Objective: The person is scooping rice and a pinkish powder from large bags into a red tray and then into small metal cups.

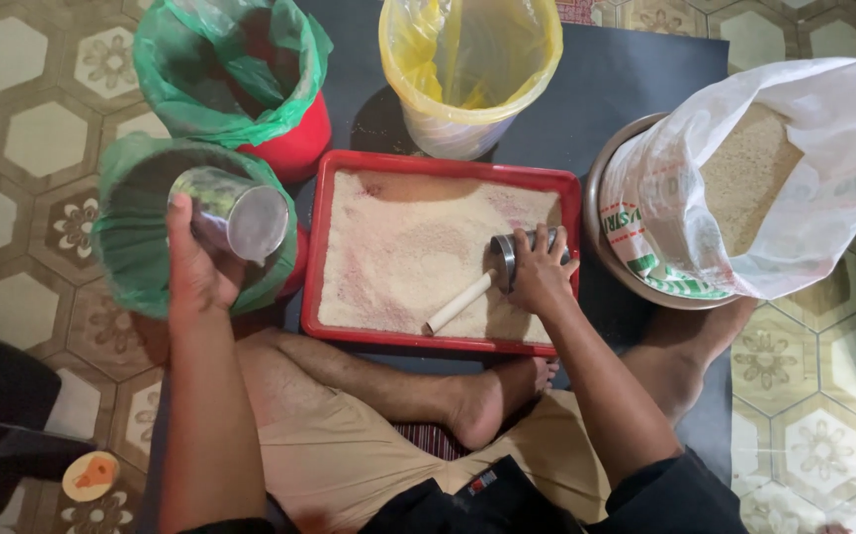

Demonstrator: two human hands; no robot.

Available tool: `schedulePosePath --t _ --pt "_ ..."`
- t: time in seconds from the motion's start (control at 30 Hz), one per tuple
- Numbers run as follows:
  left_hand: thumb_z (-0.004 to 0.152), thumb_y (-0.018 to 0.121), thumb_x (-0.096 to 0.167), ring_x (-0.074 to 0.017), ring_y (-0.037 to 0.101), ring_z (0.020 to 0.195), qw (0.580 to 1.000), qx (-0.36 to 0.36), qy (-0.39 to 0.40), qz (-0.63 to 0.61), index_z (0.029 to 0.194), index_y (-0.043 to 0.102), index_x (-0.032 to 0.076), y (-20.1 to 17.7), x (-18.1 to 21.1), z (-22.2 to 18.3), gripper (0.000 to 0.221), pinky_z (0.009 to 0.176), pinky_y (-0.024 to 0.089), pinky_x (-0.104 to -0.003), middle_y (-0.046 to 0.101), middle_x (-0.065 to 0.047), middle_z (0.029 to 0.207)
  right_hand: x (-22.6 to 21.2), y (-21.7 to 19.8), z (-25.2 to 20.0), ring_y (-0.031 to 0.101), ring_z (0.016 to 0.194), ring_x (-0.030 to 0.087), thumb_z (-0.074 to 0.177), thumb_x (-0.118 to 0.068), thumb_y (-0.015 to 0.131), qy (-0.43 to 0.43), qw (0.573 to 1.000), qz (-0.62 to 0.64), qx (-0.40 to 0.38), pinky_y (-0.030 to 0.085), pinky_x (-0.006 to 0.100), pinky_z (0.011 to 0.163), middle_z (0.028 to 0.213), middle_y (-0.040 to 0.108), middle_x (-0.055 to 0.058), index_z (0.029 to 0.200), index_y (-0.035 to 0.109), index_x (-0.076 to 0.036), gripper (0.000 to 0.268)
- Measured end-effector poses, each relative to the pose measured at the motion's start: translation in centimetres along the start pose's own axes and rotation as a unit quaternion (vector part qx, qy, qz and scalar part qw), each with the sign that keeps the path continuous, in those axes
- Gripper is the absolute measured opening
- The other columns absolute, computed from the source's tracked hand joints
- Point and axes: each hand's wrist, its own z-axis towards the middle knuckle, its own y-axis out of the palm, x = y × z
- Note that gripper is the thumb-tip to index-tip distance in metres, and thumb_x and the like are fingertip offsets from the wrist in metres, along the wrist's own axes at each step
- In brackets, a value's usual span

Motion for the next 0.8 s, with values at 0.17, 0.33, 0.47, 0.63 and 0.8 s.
schedulePosePath --t 0.17,0.33,0.47,0.63,0.8 --pt "0.078 0.080 0.053 -0.0267 0.076 0.098 0.999 0.031 -0.029 -0.025 0.115 0.067 0.012 0.8 0.8 -0.3 0.058 0.091 0.068 -0.048 0.074 -0.010 0.109 0.4 0.5 0.4 0.005 0.151 0.053 0.061 -0.029 0.097 0.001 1.000 -0.002 0.006 0.029 0.084 0.103 0.162 0.019 0.023 0.156 0.026 -0.017 0.119" --pt "0.068 0.077 0.061 -0.0243 0.080 0.097 0.993 0.087 -0.066 -0.035 0.114 0.069 0.015 1.4 2.5 -0.6 0.066 0.089 0.070 -0.049 0.078 -0.007 0.106 0.8 0.1 -0.7 0.003 0.155 0.048 0.058 -0.054 0.095 -0.026 1.000 -0.003 0.011 0.024 0.082 0.109 0.165 0.020 0.021 0.158 0.027 -0.021 0.126" --pt "0.070 0.076 0.060 -0.0295 0.079 0.094 0.991 0.098 -0.074 -0.052 0.110 0.069 0.010 0.9 3.0 -1.2 0.065 0.084 0.070 -0.052 0.077 -0.012 0.102 1.4 -1.3 -2.7 0.014 0.156 0.043 0.061 -0.060 0.090 -0.031 0.994 0.081 0.061 0.030 0.071 0.115 0.164 0.023 0.020 0.152 0.041 -0.019 0.111" --pt "0.080 0.081 0.054 -0.0252 0.076 0.105 0.990 0.128 0.046 0.042 0.115 0.070 0.011 -0.6 1.8 -0.4 0.056 0.093 0.068 -0.042 0.073 -0.010 0.110 2.1 1.0 -2.6 0.056 0.118 0.058 0.058 -0.059 0.086 0.059 0.961 0.223 0.154 0.052 0.064 0.096 0.135 0.042 0.032 0.153 0.030 -0.012 0.119" --pt "0.086 0.069 0.076 -0.0265 0.069 0.107 0.875 0.226 0.152 0.399 0.115 0.073 0.016 -3.6 1.2 1.8 0.066 0.096 0.052 -0.045 0.070 -0.009 0.108 1.1 0.7 -3.2 0.061 0.107 0.062 0.055 -0.039 0.091 0.066 0.922 0.271 0.269 0.052 0.067 0.090 0.123 0.049 0.036 0.151 0.034 -0.002 0.117"
